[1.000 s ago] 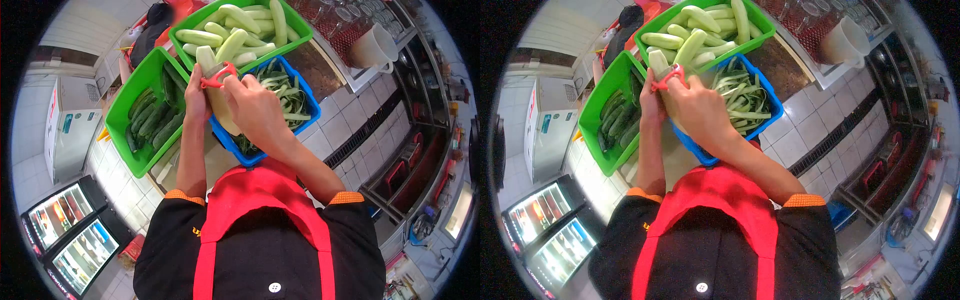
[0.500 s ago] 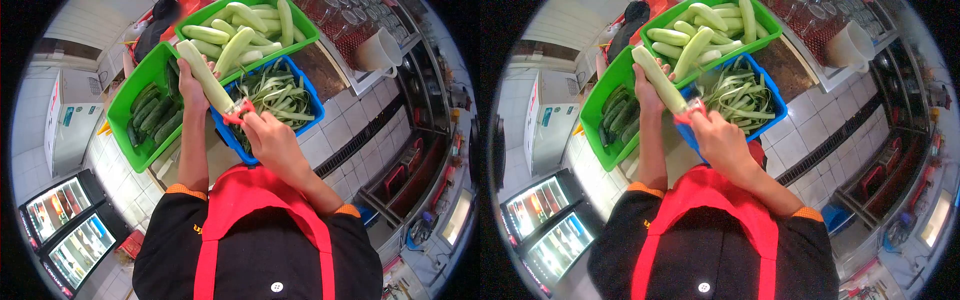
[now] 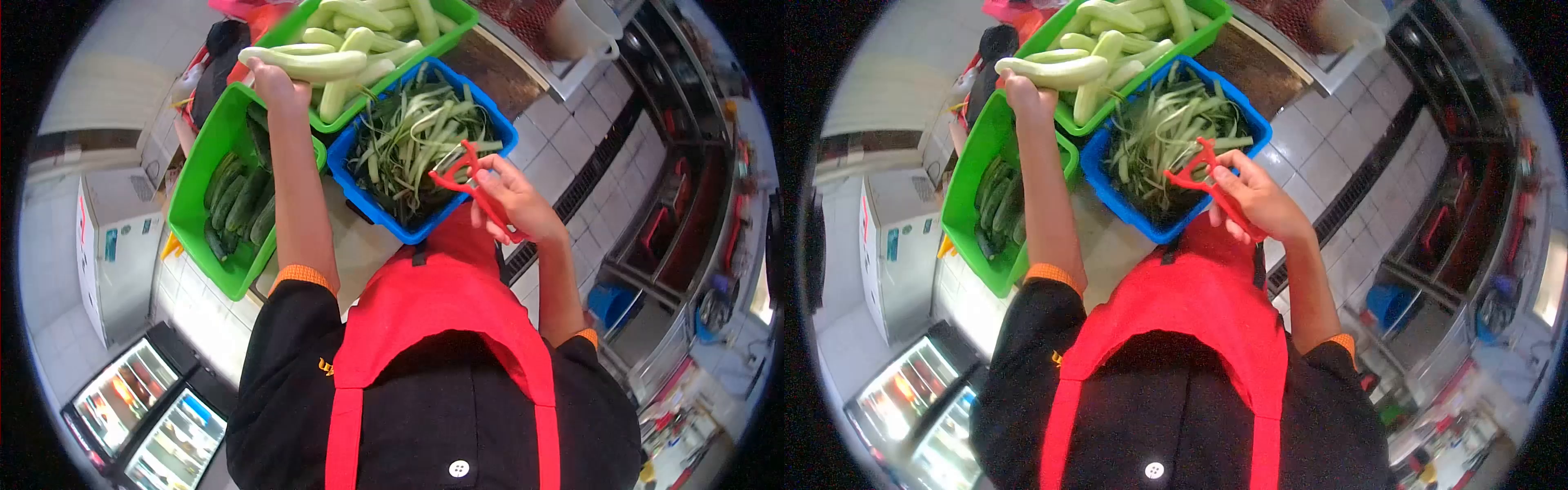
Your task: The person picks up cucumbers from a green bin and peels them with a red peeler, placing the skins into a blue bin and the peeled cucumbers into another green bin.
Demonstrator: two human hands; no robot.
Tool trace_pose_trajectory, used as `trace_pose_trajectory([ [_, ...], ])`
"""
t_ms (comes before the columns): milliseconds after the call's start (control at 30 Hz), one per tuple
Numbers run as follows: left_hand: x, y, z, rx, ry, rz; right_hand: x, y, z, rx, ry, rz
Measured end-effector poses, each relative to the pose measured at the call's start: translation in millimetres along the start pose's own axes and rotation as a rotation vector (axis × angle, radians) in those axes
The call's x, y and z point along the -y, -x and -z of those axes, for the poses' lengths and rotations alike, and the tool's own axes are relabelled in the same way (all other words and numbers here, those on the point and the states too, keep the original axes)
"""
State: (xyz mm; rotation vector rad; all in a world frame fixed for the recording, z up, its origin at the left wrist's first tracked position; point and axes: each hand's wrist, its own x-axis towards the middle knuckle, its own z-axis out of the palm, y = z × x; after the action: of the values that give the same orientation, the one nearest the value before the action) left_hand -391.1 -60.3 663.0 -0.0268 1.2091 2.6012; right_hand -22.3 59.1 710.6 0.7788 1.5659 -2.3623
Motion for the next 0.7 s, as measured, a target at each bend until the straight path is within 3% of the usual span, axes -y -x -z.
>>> trace_pose_trajectory([
  [33, 5.1, -3.7, -2.8, 0.019, -0.006, 0.016, -5.5, 6.7, 1.5, -0.019, -0.016, 0.008],
  [100, 16.5, -16.8, -1.2, -0.188, -0.147, 0.171, -17.8, 19.6, 2.2, -0.119, -0.046, 0.047],
  [133, 30.2, -38.5, 21.6, -0.127, -0.079, 0.272, -22.7, 27.1, 2.3, -0.144, -0.088, 0.061],
  [167, 34.8, -34.0, 24.5, -0.106, -0.214, 0.270, -29.5, 35.6, 4.1, -0.165, -0.111, 0.076],
  [233, 32.9, 28.0, -3.5, -0.181, -0.514, 0.078, -46.0, 52.3, 10.5, -0.298, -0.239, 0.129],
  [267, 35.7, 49.5, -6.0, -0.150, -0.533, 0.087, -53.9, 61.3, 13.7, -0.352, -0.276, 0.157],
  [333, 52.5, 85.9, -0.4, 0.360, -0.803, 0.020, -69.6, 79.3, 22.0, -0.475, -0.356, 0.162],
  [367, 63.0, 99.3, 3.7, 0.403, -0.818, 0.051, -79.7, 90.6, 27.1, -0.577, -0.402, 0.155],
  [433, 80.4, 125.0, 1.1, 0.678, -1.427, -0.330, -100.0, 114.1, 37.7, -0.688, -0.417, 0.149],
  [567, 115.9, 144.5, -2.7, 0.777, -1.729, -0.377, -127.5, 160.1, 52.5, -0.822, -0.470, 0.165],
  [700, 111.1, 114.5, -10.9, 0.947, -1.823, -0.211, -183.6, 194.7, 61.9, -0.894, -0.576, 0.163],
])
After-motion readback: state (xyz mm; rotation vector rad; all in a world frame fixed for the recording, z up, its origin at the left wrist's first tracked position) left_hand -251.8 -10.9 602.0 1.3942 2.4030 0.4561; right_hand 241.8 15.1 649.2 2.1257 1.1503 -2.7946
